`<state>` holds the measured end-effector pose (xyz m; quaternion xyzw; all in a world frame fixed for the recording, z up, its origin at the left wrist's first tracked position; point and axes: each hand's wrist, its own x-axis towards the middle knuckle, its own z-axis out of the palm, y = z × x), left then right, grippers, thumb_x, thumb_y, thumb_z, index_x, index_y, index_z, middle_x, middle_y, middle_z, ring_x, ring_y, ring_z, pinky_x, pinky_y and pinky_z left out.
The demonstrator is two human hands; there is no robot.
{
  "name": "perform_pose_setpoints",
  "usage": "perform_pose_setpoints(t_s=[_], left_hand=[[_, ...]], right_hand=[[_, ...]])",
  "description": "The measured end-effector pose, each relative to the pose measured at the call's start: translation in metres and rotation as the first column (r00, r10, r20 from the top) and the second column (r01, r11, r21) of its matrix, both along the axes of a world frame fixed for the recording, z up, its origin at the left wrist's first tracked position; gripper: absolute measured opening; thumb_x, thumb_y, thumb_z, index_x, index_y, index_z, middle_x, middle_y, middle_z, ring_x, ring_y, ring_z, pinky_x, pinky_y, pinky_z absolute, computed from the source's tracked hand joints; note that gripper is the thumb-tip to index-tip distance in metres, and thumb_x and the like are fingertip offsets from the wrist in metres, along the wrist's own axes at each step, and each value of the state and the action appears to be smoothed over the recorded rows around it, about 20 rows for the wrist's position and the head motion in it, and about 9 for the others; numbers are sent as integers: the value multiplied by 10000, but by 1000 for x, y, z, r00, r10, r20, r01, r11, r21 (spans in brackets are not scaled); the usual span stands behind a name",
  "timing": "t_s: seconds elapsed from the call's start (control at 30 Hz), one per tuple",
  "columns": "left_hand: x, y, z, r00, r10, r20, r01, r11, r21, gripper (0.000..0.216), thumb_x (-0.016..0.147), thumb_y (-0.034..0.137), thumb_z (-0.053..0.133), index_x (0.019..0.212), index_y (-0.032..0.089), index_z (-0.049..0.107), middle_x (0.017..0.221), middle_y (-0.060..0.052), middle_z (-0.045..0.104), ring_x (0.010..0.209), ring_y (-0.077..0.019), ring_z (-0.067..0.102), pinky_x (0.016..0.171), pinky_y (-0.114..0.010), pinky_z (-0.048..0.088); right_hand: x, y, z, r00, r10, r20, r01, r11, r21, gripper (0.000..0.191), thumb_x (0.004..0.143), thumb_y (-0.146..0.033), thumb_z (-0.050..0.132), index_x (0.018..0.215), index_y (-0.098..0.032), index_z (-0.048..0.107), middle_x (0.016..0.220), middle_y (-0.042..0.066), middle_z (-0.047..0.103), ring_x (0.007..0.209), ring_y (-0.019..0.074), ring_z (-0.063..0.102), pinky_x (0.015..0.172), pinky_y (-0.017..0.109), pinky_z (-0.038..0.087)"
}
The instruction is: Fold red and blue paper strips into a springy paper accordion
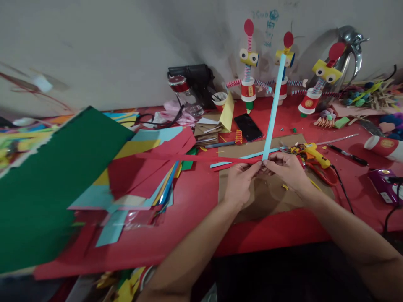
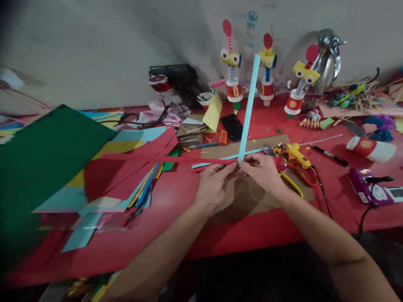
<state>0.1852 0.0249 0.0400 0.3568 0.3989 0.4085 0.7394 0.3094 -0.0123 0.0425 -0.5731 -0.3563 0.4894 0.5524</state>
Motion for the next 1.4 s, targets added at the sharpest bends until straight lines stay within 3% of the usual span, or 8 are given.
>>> perform_pose_setpoints(t_s=[0.2, 0.33, 0.47, 0.57, 0.8, 1.0, 1.27, 1.4], left_hand=[[-6, 6, 0, 989, -139, 39, 140, 990, -4, 79, 582, 197, 795, 607, 150, 736, 603, -47, 705, 580, -119, 610, 596, -243, 477], [-9, 13, -1, 969, -223, 107, 237, 959, -154, 48, 663, 115, 755, 625, 126, 729, 619, -47, 693, 568, -95, 610, 563, -209, 472], [-6, 15, -5, 971, -182, 152, 223, 921, -321, 145, 739, 23, 669, 638, 116, 712, 633, -51, 687, 557, -77, 602, 535, -179, 470], [-3, 14, -8, 974, -144, 174, 200, 910, -363, 171, 718, -33, 658, 691, 126, 714, 615, -34, 673, 542, -71, 589, 526, -166, 470], [0, 12, -9, 978, -133, 158, 179, 928, -327, 156, 653, -5, 717, 568, 115, 666, 522, -18, 627, 453, -54, 544, 433, -140, 416], [1, 9, -6, 977, -123, 173, 165, 952, -258, 127, 592, 53, 795, 569, 99, 679, 514, -22, 640, 464, -50, 547, 464, -148, 408], [7, 2, -6, 978, 80, 190, -44, 982, -183, 168, 532, 129, 839, 583, 136, 679, 529, 19, 653, 476, -49, 552, 517, -166, 415], [8, 0, -7, 970, 63, 234, -25, 986, -162, 185, 516, 155, 846, 607, 144, 686, 583, 18, 676, 537, -59, 589, 567, -175, 432]], right_hand=[[5, 1, 7, 997, -31, -66, 31, 999, 7, 275, 558, -391, 831, 632, -182, 668, 545, -36, 638, 518, 93, 589, 566, 254, 515], [12, 2, 7, 993, 13, -120, -15, 1000, -18, 281, 552, -384, 841, 645, -183, 668, 569, -32, 652, 539, 93, 607, 579, 254, 518], [14, 3, 2, 992, 49, -114, -49, 999, 0, 294, 543, -388, 848, 625, -186, 653, 568, -30, 648, 532, 89, 603, 551, 242, 509], [12, 4, -1, 992, 42, -121, -43, 999, -9, 294, 522, -375, 858, 615, -182, 656, 574, -28, 651, 530, 87, 603, 542, 235, 504], [9, 6, -2, 993, 32, -113, -32, 999, 0, 287, 491, -366, 863, 574, -167, 673, 536, -32, 650, 496, 75, 585, 519, 210, 481], [11, 7, -5, 994, 55, -99, -51, 998, 42, 314, 493, -421, 862, 606, -165, 718, 553, -9, 671, 504, 94, 597, 577, 256, 527], [11, 2, -6, 988, 82, 129, -108, 973, 206, 262, 594, -380, 829, 794, -222, 765, 846, 38, 749, 817, 189, 678, 816, 363, 550], [10, 3, -15, 989, 5, 150, -39, 973, 227, 204, 724, -401, 724, 823, -228, 763, 861, 41, 738, 838, 192, 663, 838, 388, 537]])
